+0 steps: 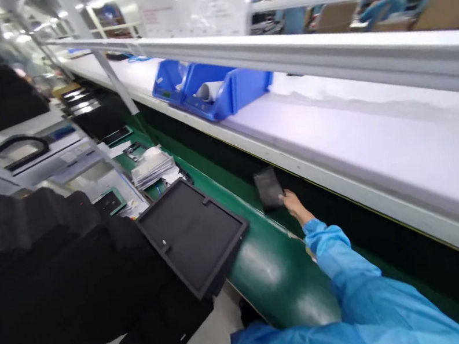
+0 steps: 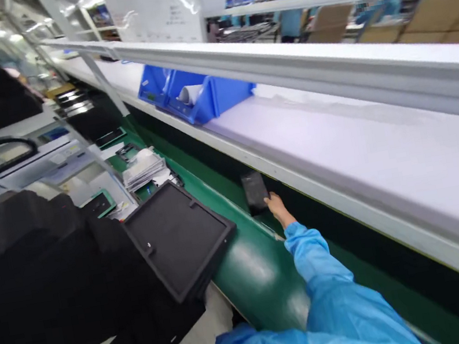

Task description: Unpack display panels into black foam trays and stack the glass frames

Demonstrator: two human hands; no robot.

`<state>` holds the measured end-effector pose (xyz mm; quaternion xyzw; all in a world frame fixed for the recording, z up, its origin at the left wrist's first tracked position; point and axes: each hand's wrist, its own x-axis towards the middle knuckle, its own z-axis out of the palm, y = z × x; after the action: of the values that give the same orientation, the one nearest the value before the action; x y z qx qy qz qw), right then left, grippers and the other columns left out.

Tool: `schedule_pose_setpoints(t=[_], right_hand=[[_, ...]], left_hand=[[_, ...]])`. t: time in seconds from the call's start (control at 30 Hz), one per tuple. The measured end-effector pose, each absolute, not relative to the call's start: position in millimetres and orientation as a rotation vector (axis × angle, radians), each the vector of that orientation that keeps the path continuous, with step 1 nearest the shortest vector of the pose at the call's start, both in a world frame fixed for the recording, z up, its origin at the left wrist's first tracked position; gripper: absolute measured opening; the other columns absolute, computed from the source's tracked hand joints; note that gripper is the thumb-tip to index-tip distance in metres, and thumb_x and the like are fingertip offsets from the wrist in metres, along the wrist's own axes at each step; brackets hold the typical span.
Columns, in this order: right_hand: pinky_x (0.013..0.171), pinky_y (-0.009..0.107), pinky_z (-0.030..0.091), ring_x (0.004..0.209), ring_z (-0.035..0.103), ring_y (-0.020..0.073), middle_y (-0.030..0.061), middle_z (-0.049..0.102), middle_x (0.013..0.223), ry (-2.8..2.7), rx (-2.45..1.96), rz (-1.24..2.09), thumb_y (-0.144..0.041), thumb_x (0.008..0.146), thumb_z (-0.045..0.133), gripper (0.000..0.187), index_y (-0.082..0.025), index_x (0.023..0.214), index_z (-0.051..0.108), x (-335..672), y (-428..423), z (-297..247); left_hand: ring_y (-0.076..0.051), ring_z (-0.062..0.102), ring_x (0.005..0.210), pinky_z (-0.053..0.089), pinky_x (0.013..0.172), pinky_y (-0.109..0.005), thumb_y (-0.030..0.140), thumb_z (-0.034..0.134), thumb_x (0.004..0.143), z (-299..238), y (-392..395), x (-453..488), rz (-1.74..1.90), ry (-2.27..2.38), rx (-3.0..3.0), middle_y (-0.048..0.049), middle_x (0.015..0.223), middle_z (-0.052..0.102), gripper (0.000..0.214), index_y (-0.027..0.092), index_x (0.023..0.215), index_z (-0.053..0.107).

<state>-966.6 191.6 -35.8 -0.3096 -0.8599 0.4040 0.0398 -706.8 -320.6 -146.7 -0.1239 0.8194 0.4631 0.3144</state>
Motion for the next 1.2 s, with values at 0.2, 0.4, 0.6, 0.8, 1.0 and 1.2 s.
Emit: schedule_pose_setpoints(t=[0.2,0.4,0.6,0.8,1.0,1.2], right_hand=[[0.054,0.025,0.046,0.060,0.057,0.0143,-0.0002,0.066,0.073,-1.804,-0.842,2.178,-0.047,0.065,0.082,0.043,-0.017,0.090,0.064,-683.9,77.6,-18.9],[0.080,0.033,0.054,0.085,0.067,0.0200,0.0025,0.073,0.093,-2.038,-0.723,1.934,-0.040,0.080,0.074,0.029,-0.018,0.098,0.070,-460.9,-42.3,-10.2],[0.089,0.032,0.052,0.101,0.069,0.0215,0.0079,0.075,0.113,-2.661,-0.439,1.088,-0.017,0.097,0.049,0.030,-0.021,0.120,0.067,-281.2,-107.4,45.5],[0.097,0.035,0.052,0.115,0.066,0.0196,0.0073,0.073,0.125,-2.655,-0.125,0.822,-0.026,0.104,0.050,0.027,-0.029,0.124,0.068,-164.7,-121.8,97.5],[0.115,0.048,0.041,0.121,0.064,0.0203,0.0036,0.071,0.129,-2.682,-0.071,0.830,-0.023,0.103,0.052,0.030,-0.033,0.127,0.068,-86.0,-90.2,95.1],[0.120,0.061,0.031,0.142,0.045,0.0279,0.0091,0.060,0.145,-2.043,-0.829,0.797,-0.034,0.099,0.059,0.032,-0.030,0.130,0.065,1.7,-47.4,43.8]], left_hand=[[-0.035,0.066,0.120,0.050,0.108,-0.047,0.069,0.055,0.082,-96.3,-331.4,-687.4,1.402,2.237,0.168,-0.0185,0.123,0.072,0.066,0.015,0.116,0.069],[-0.029,0.059,0.129,0.047,0.112,-0.045,0.051,0.057,0.093,-23.1,-315.1,-604.5,1.637,2.368,0.690,-0.0138,0.141,0.060,0.048,0.020,0.130,0.061],[-0.033,0.053,0.136,0.052,0.106,-0.051,0.060,0.051,0.095,8.3,-294.1,-524.8,1.813,2.016,0.530,-0.0149,0.149,0.052,0.059,0.021,0.139,0.054],[-0.032,0.072,0.103,0.059,0.087,-0.048,0.064,0.065,0.083,0.7,-255.2,-465.9,1.047,1.161,0.356,-0.0190,0.116,0.074,0.063,0.014,0.121,0.068],[-0.016,0.067,0.065,0.056,0.072,-0.030,0.041,0.085,0.072,1.6,-219.5,-361.0,0.912,1.019,0.516,-0.0012,0.067,0.068,0.054,0.013,0.116,0.072],[-0.010,0.059,0.053,0.051,0.056,-0.023,0.032,0.083,0.074,-6.6,-174.5,-248.0,1.200,1.024,0.311,0.0008,0.072,0.067,0.048,0.015,0.115,0.066]])
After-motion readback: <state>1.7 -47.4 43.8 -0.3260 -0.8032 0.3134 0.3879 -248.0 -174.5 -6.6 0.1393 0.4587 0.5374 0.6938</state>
